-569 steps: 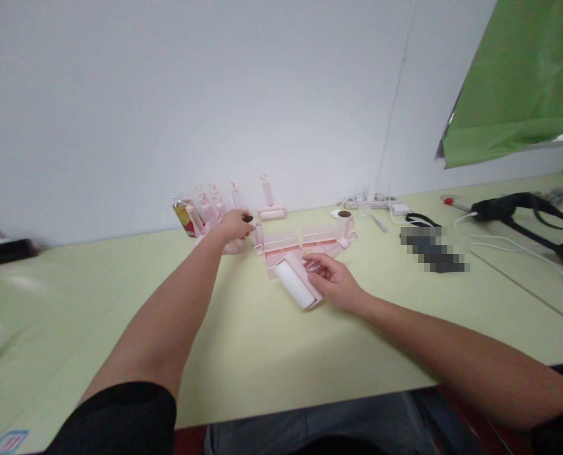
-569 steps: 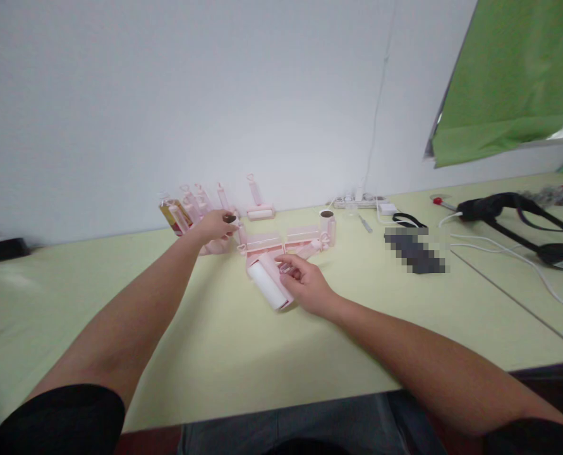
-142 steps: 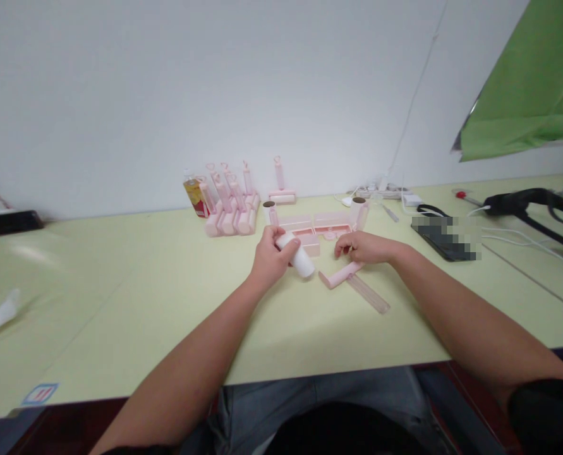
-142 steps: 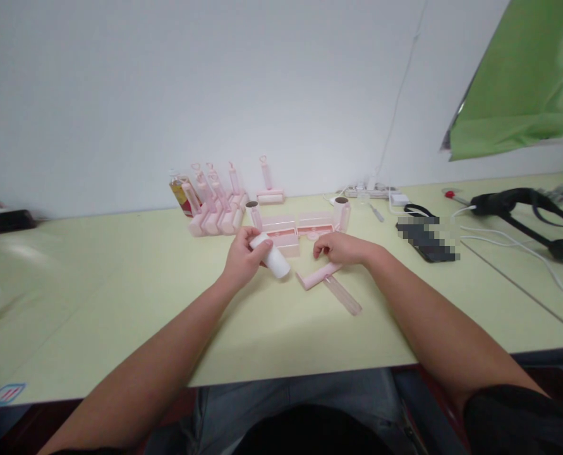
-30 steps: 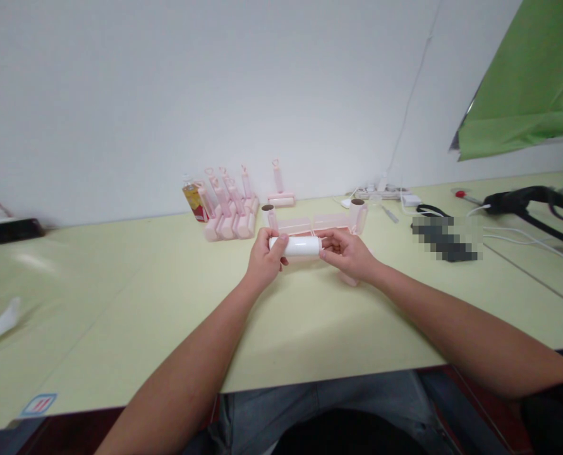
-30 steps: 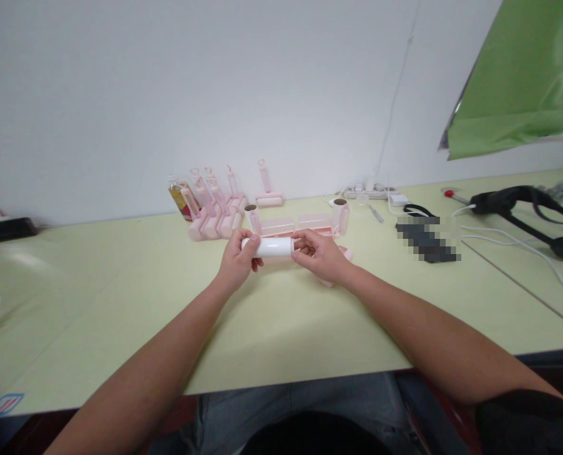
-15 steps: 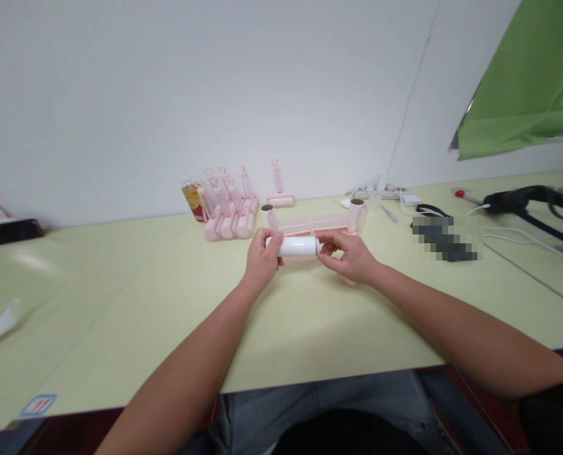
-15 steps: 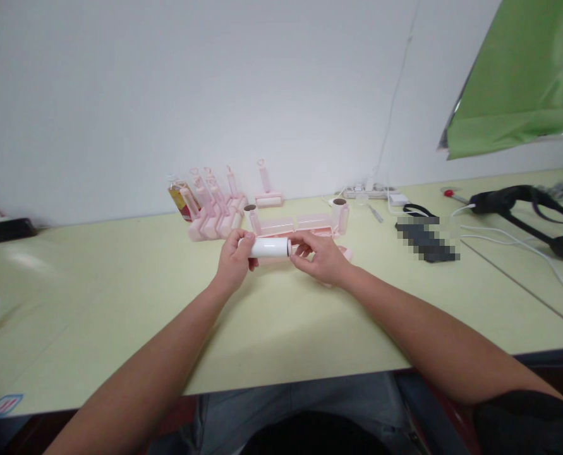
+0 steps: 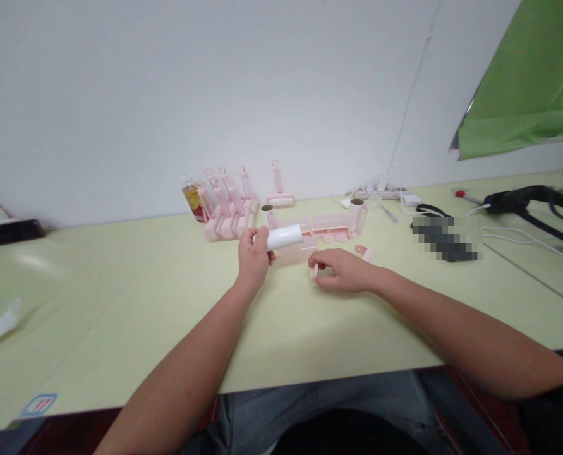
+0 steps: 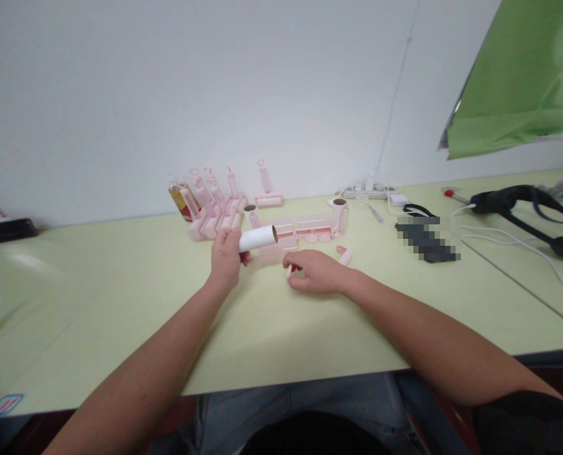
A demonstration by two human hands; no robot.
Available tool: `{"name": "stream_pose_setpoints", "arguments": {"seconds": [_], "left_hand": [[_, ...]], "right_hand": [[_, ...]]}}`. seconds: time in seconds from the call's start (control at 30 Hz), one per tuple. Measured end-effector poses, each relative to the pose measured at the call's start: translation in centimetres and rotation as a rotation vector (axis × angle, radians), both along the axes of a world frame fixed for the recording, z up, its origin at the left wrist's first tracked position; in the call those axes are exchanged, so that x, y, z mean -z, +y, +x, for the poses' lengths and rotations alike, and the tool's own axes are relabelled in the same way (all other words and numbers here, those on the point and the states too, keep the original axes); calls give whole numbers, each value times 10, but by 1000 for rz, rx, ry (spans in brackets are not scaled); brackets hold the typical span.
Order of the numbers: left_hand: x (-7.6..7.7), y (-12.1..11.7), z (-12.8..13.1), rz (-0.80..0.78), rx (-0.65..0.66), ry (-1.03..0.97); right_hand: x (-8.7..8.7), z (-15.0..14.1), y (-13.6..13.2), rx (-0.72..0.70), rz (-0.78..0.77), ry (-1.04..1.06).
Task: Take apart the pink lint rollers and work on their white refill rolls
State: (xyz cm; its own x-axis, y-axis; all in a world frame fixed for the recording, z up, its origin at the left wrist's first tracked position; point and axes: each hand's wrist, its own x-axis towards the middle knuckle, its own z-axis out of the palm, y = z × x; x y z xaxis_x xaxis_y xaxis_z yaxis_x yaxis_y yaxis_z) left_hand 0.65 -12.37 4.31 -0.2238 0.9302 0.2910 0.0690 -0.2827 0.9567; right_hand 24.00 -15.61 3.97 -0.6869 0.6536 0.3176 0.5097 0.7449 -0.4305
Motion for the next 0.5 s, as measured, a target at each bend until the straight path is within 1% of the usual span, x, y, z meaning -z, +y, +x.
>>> {"name": "stream_pose_setpoints", "arguments": {"seconds": [0.1, 0.2, 0.37, 0.5], "left_hand": [[0, 0, 0, 3, 0, -3], [1, 0, 0, -5, 4, -2], [0, 0, 0, -10, 7, -7], [0, -1, 1, -13, 1, -20]], "right_hand": [[3, -3, -1, 22, 17, -130], [5, -4, 0, 16, 57, -208], [6, -5, 3, -5, 110, -248], [7, -7, 4, 25, 108, -243]]}}
